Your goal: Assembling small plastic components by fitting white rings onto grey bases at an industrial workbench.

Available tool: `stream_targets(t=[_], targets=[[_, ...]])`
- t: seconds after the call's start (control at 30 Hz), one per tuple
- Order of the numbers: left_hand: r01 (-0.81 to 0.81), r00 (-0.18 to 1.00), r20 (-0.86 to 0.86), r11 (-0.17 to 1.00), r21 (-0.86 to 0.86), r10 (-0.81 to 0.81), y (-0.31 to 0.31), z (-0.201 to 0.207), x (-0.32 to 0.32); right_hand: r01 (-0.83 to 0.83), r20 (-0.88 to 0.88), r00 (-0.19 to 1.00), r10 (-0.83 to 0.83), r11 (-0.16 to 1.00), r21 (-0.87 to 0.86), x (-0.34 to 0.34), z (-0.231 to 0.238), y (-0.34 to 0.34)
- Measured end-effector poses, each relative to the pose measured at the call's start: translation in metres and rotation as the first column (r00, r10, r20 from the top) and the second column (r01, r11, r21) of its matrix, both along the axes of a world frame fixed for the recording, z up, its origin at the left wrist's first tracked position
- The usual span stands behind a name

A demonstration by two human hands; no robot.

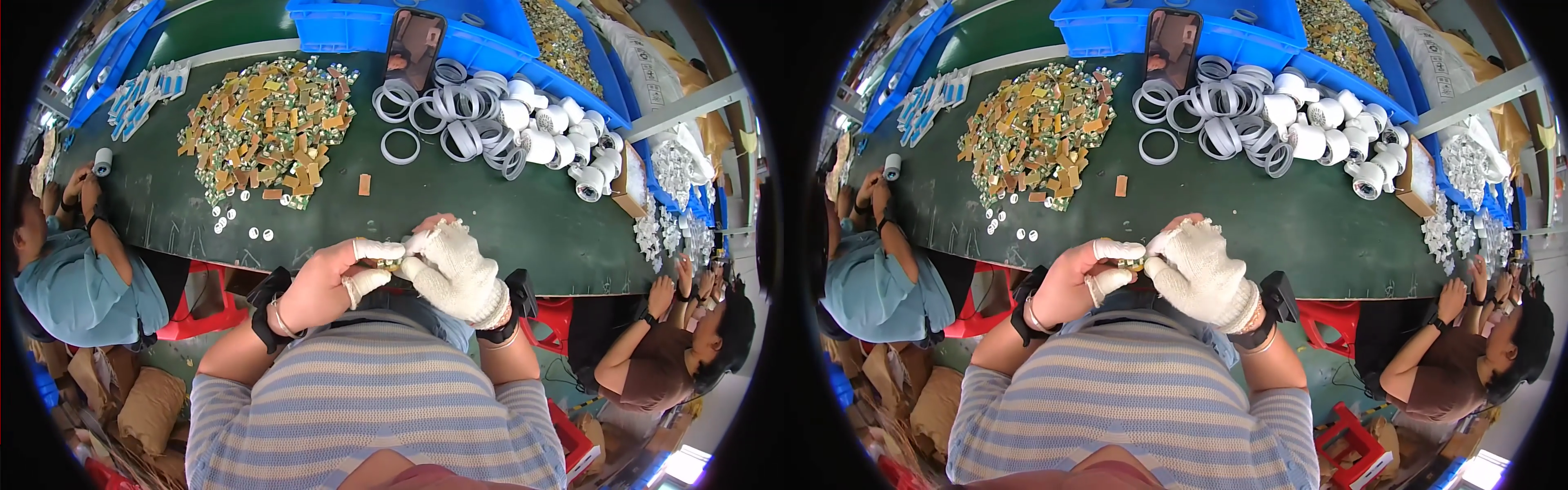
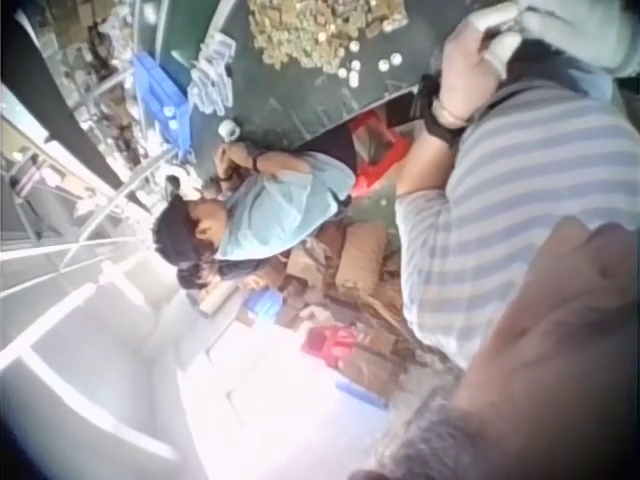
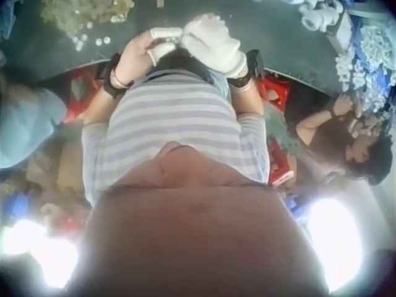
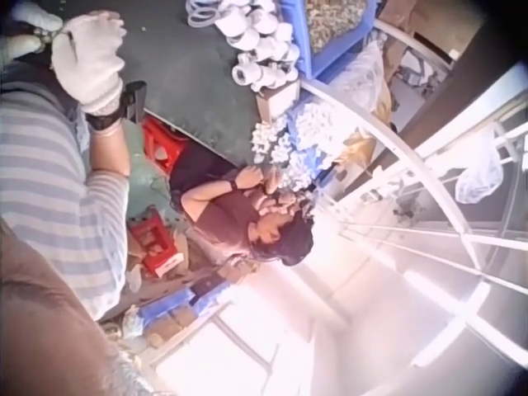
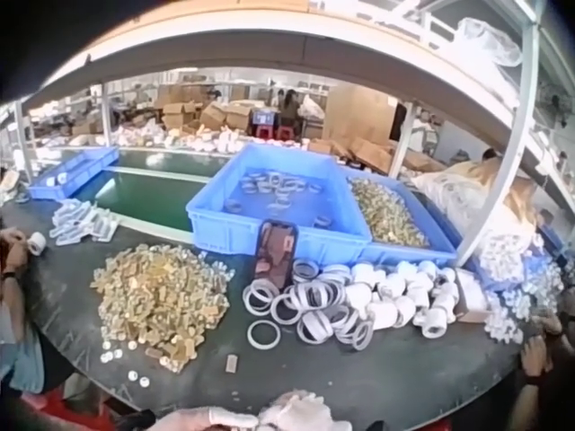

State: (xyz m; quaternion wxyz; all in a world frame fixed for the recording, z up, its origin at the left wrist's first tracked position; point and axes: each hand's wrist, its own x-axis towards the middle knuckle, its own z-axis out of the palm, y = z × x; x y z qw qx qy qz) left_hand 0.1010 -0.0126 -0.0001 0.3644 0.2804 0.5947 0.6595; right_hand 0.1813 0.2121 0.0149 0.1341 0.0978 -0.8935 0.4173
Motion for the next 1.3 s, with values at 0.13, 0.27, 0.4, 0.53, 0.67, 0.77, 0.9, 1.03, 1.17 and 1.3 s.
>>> stream_targets(t=[0.13, 0.27, 0.4, 0.53, 0.67, 0.77, 0.9, 1.03, 1.17, 1.3], targets=[[-0.055, 0.994, 0.097, 0.998, -0.023, 0.057, -0.001, -0.008, -0.004, -0.033, -0.002, 0.999, 0.033, 0.993, -0.113, -0.001, -0.006, 0.002], [-0.059, 0.995, 0.078, 0.995, -0.081, 0.066, 0.000, -0.018, -0.003, -0.031, -0.013, 0.999, 0.031, 0.996, -0.083, 0.001, -0.001, -0.002], [-0.008, 0.998, 0.056, 0.996, -0.092, 0.013, -0.001, -0.019, 0.001, 0.029, 0.040, 0.999, -0.027, 0.998, -0.057, 0.003, 0.003, -0.005], [-0.021, 0.999, 0.029, 0.999, -0.042, 0.022, -0.001, -0.015, 0.001, 0.056, 0.060, 0.997, -0.051, 0.994, -0.093, 0.004, 0.000, -0.005], [-0.051, 0.994, -0.105, 0.988, -0.147, 0.036, 0.001, -0.005, 0.002, 0.038, 0.081, 0.996, -0.027, 0.990, -0.134, 0.003, -0.004, -0.004], [-0.066, 0.989, -0.141, 0.990, -0.123, 0.049, 0.001, -0.003, 0.004, 0.020, 0.080, 0.997, -0.008, 0.989, -0.147, 0.002, -0.001, -0.001], [-0.076, 0.981, -0.185, 0.992, -0.100, 0.057, 0.001, -0.003, 0.007, 0.016, 0.221, 0.973, 0.068, 0.934, -0.356, 0.002, 0.000, -0.001], [-0.081, 0.989, -0.122, 0.997, -0.018, 0.078, 0.003, -0.014, 0.007, 0.068, 0.211, 0.977, 0.020, 0.912, -0.403, 0.006, -0.006, -0.004], [-0.084, 0.987, -0.145, 0.995, -0.060, 0.075, 0.000, -0.011, 0.009, 0.006, 0.150, 0.988, 0.035, 0.964, -0.265, 0.004, -0.005, 0.000], [-0.090, 0.980, -0.183, 0.994, -0.057, 0.078, 0.001, -0.006, 0.003, -0.032, 0.121, 0.991, 0.051, 0.987, -0.159, -0.002, 0.008, 0.005]])
